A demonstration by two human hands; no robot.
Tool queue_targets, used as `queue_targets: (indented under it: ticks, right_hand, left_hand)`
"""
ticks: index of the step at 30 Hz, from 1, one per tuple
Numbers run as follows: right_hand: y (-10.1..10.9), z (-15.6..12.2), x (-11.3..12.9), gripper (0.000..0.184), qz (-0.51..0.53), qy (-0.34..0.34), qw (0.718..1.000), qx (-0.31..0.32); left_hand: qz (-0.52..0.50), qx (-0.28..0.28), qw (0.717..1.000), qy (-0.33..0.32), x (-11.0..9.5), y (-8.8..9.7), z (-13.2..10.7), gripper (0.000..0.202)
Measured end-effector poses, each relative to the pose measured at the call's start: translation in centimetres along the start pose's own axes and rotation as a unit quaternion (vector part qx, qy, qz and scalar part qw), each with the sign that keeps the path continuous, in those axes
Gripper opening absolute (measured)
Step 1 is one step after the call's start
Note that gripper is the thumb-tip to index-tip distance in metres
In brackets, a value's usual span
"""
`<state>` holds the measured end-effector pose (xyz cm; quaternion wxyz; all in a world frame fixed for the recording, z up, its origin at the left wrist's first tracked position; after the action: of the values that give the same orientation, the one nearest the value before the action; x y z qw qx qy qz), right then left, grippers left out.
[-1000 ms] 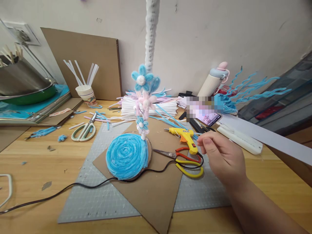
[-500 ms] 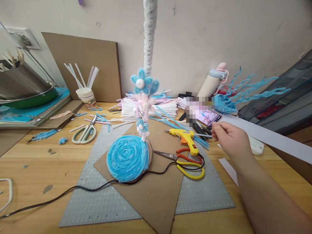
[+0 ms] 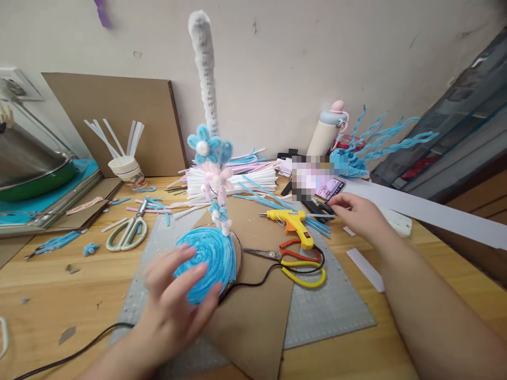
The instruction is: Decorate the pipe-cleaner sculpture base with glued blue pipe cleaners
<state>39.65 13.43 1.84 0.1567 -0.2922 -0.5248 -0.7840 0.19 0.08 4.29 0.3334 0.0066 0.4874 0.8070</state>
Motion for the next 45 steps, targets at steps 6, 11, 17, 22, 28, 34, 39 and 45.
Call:
queue_targets:
  ticks: [6, 11, 17, 22, 28, 34, 39, 45]
  right_hand:
    - [-4.3, -4.1, 6.6, 0.018, -0.002, 0.142, 0.988, 0.059]
    - [-5.2, -7.8, 10.8, 0.015, 0.041, 0.225, 0.968, 0.106]
    - [-6.2, -11.8, 14.4, 0.017, 0.079, 0.322, 0.925, 0.187]
    - [-6.7, -15.0, 17.4, 0.027, 0.062, 0.382, 0.893, 0.23]
    - [-9.4, -17.7, 20.0, 0.043, -0.049, 0.426, 0.857, 0.287]
    - [-11.3, -18.3, 21.0, 0.049, -0.049, 0.44, 0.853, 0.277]
    - [-11.6, -17.9, 20.8, 0.039, -0.029, 0.406, 0.861, 0.303]
    - [-12.0, -18.0, 20.5, 0.037, -0.022, 0.396, 0.857, 0.329]
  left_hand:
    - [0.073, 0.104, 0.991, -0.047, 0.7, -3.9, 1.7, 0.078]
    - [0.107, 0.136, 0.985, -0.018, 3.0, -3.6, 1.4, 0.086]
    - [0.132, 0.148, 0.98, 0.022, 6.1, -2.2, 1.9, 0.07]
    - [0.041, 0.17, 0.984, 0.022, 5.3, -2.3, 2.2, 0.046]
    - [0.027, 0.133, 0.99, 0.04, 4.9, -2.7, 2.5, 0.026]
    - [0.041, 0.134, 0.989, 0.05, 5.4, -2.6, 2.5, 0.031]
    - [0.046, 0.153, 0.986, 0.042, 5.4, -2.7, 2.2, 0.041]
    - [0.061, 0.162, 0.984, 0.038, 5.1, -2.7, 2.1, 0.04]
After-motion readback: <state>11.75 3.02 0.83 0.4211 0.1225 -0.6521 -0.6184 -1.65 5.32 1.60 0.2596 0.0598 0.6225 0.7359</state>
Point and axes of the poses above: each hand's wrist, its own z-axis towards the middle knuckle, its own y-axis out of the back of the hand, x = y × z, the point moved 8 cm from there along z, towards the middle knuckle, and after that the axes turned 5 degrees about -x, right-handed, at the moved point
